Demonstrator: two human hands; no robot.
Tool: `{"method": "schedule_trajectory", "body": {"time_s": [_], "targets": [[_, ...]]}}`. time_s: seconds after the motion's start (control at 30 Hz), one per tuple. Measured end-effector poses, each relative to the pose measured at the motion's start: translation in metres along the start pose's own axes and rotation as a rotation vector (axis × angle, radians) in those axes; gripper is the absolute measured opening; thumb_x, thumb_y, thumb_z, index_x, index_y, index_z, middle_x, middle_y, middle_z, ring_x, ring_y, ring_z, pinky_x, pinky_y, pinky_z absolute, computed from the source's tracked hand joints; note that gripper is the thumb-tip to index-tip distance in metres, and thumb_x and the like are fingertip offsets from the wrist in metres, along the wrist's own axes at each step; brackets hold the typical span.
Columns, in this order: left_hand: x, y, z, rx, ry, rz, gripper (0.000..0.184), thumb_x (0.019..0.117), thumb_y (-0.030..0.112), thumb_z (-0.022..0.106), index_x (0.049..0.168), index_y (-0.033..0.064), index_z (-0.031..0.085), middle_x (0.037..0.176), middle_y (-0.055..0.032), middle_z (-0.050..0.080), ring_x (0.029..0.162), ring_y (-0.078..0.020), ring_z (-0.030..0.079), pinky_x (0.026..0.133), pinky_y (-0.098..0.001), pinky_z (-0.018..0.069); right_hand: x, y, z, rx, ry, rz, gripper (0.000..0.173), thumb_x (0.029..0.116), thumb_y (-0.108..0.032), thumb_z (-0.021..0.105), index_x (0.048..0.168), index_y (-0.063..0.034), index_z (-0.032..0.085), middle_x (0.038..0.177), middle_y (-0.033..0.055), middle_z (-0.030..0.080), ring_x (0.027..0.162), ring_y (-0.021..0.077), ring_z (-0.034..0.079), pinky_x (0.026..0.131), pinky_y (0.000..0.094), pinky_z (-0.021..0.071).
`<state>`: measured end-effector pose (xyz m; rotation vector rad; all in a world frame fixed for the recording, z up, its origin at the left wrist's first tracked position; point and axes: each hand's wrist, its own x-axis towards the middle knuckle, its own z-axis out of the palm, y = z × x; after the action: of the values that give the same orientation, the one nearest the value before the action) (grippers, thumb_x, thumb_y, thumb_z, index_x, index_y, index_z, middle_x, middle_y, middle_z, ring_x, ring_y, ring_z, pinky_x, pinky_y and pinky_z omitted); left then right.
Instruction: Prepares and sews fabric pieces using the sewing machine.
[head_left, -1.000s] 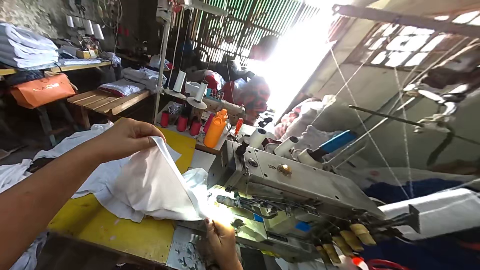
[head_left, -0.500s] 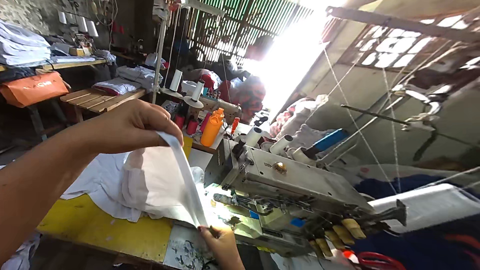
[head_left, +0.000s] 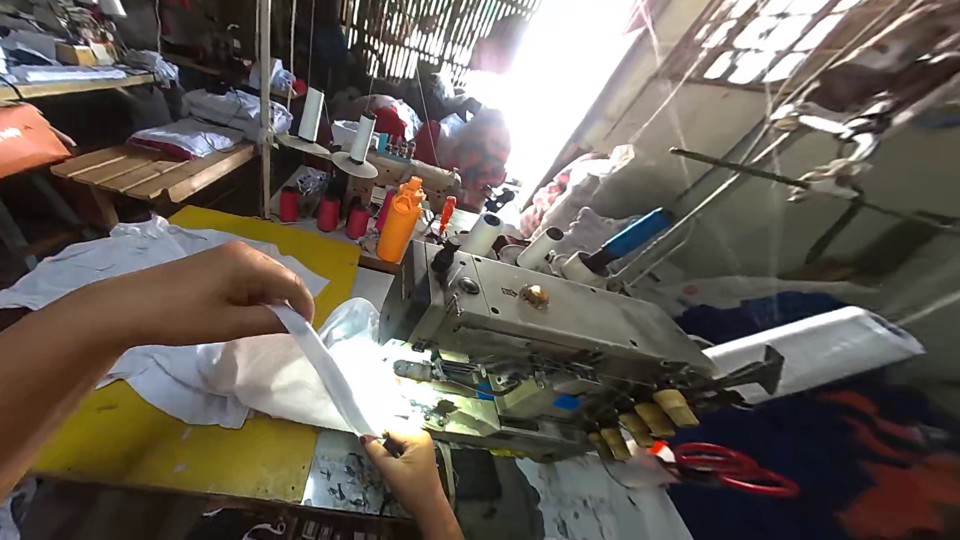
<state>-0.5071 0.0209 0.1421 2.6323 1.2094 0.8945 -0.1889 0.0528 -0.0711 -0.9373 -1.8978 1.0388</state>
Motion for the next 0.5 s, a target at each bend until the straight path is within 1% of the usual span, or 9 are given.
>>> {"method": "schedule_trajectory", "body": {"time_s": [0.03, 0.07, 0.17, 0.23, 0.27, 0.3, 0.37, 0.4, 0.5], "targets": [[0.0, 0.0, 0.002, 0.099, 0.008, 0.017, 0.017, 0.0927, 0.023, 0.061, 0.094, 0.022, 0.077, 0.08, 0.0155, 0.069, 0.071, 0.0058, 0.062, 0.06, -0.0129, 0.052, 0.0, 0.001, 0.0, -0.001, 0.002, -0.009, 0.021, 0.0848, -0.021, 0.073, 0.069, -0.0071, 0.072, 0.063, -0.0038, 0.063, 0.057, -0.0033, 0.055, 0.055, 0.0178, 0.0465], [0.001, 0.002, 0.004, 0.262, 0.017, 0.02, 0.016, 0.0902, 0.021, 0.061, 0.091, 0.0224, 0.077, 0.08, 0.014, 0.067, 0.071, 0.0013, 0.062, 0.061, -0.0184, 0.0526, 0.0, 0.002, 0.0, 0.001, 0.002, -0.02, 0.02, 0.0849, -0.021, 0.073, 0.071, -0.007, 0.074, 0.064, -0.0028, 0.065, 0.059, -0.0025, 0.058, 0.057, 0.0185, 0.0488], [0.003, 0.007, 0.015, 0.605, -0.013, -0.005, 0.011, 0.0902, 0.015, 0.065, 0.091, 0.0141, 0.076, 0.082, -0.0036, 0.065, 0.071, -0.0243, 0.066, 0.058, -0.0433, 0.0531, 0.0, 0.003, 0.001, 0.019, -0.004, -0.051, 0.019, 0.087, -0.02, 0.074, 0.074, -0.007, 0.075, 0.067, -0.0019, 0.067, 0.061, -0.0018, 0.06, 0.059, 0.0186, 0.0509], [0.004, 0.01, 0.024, 0.663, -0.028, -0.027, 0.009, 0.0922, 0.012, 0.063, 0.091, 0.0103, 0.072, 0.085, -0.0076, 0.066, 0.075, -0.0296, 0.067, 0.062, -0.0476, 0.0542, 0.001, 0.004, 0.003, 0.017, -0.001, -0.064, 0.019, 0.0868, -0.02, 0.073, 0.073, -0.0069, 0.073, 0.066, -0.0021, 0.065, 0.058, -0.0015, 0.058, 0.056, 0.0184, 0.0494], [0.003, 0.009, 0.028, 0.64, -0.025, -0.035, 0.01, 0.0926, 0.014, 0.062, 0.093, 0.0107, 0.072, 0.083, -0.0059, 0.066, 0.076, -0.0278, 0.068, 0.064, -0.0468, 0.0553, 0.001, 0.004, 0.002, 0.011, -0.005, -0.064, 0.019, 0.0869, -0.019, 0.073, 0.073, -0.0068, 0.073, 0.066, -0.002, 0.066, 0.058, -0.0012, 0.057, 0.055, 0.0184, 0.0493], [0.001, 0.007, 0.032, 0.581, -0.019, -0.026, 0.011, 0.0928, 0.018, 0.062, 0.093, 0.0134, 0.072, 0.079, -0.0016, 0.066, 0.075, -0.0223, 0.068, 0.064, -0.0431, 0.0563, 0.001, 0.004, 0.002, 0.008, -0.012, -0.061, 0.019, 0.0871, -0.019, 0.073, 0.073, -0.0065, 0.074, 0.066, -0.0018, 0.066, 0.058, -0.0009, 0.057, 0.055, 0.0185, 0.0492], [-0.002, 0.001, 0.039, 0.402, -0.031, -0.001, 0.013, 0.0922, 0.029, 0.06, 0.092, 0.0223, 0.072, 0.075, 0.011, 0.065, 0.069, -0.0044, 0.064, 0.059, -0.0267, 0.0544, 0.001, 0.004, 0.001, 0.003, -0.028, -0.069, 0.021, 0.0877, -0.019, 0.072, 0.072, -0.006, 0.072, 0.066, -0.0016, 0.065, 0.058, -0.0011, 0.057, 0.056, 0.0178, 0.0486], [-0.002, -0.001, 0.041, 0.314, -0.039, -0.004, 0.012, 0.0906, 0.03, 0.063, 0.092, 0.0236, 0.073, 0.076, 0.0136, 0.065, 0.068, 0.0006, 0.062, 0.058, -0.0212, 0.0528, 0.001, 0.005, 0.001, 0.002, -0.032, -0.074, 0.022, 0.0881, -0.02, 0.071, 0.071, -0.006, 0.072, 0.065, -0.0018, 0.064, 0.059, -0.0017, 0.057, 0.056, 0.0172, 0.0479], [-0.001, -0.006, 0.05, 0.234, -0.072, 0.005, 0.009, 0.0878, 0.029, 0.066, 0.091, 0.024, 0.073, 0.081, 0.0135, 0.065, 0.072, 0.0012, 0.062, 0.061, -0.0198, 0.0526, 0.001, 0.005, 0.001, 0.018, -0.05, -0.086, 0.021, 0.0898, -0.021, 0.072, 0.075, -0.0061, 0.075, 0.068, -0.0018, 0.067, 0.062, -0.0027, 0.059, 0.059, 0.0162, 0.0498]]}}
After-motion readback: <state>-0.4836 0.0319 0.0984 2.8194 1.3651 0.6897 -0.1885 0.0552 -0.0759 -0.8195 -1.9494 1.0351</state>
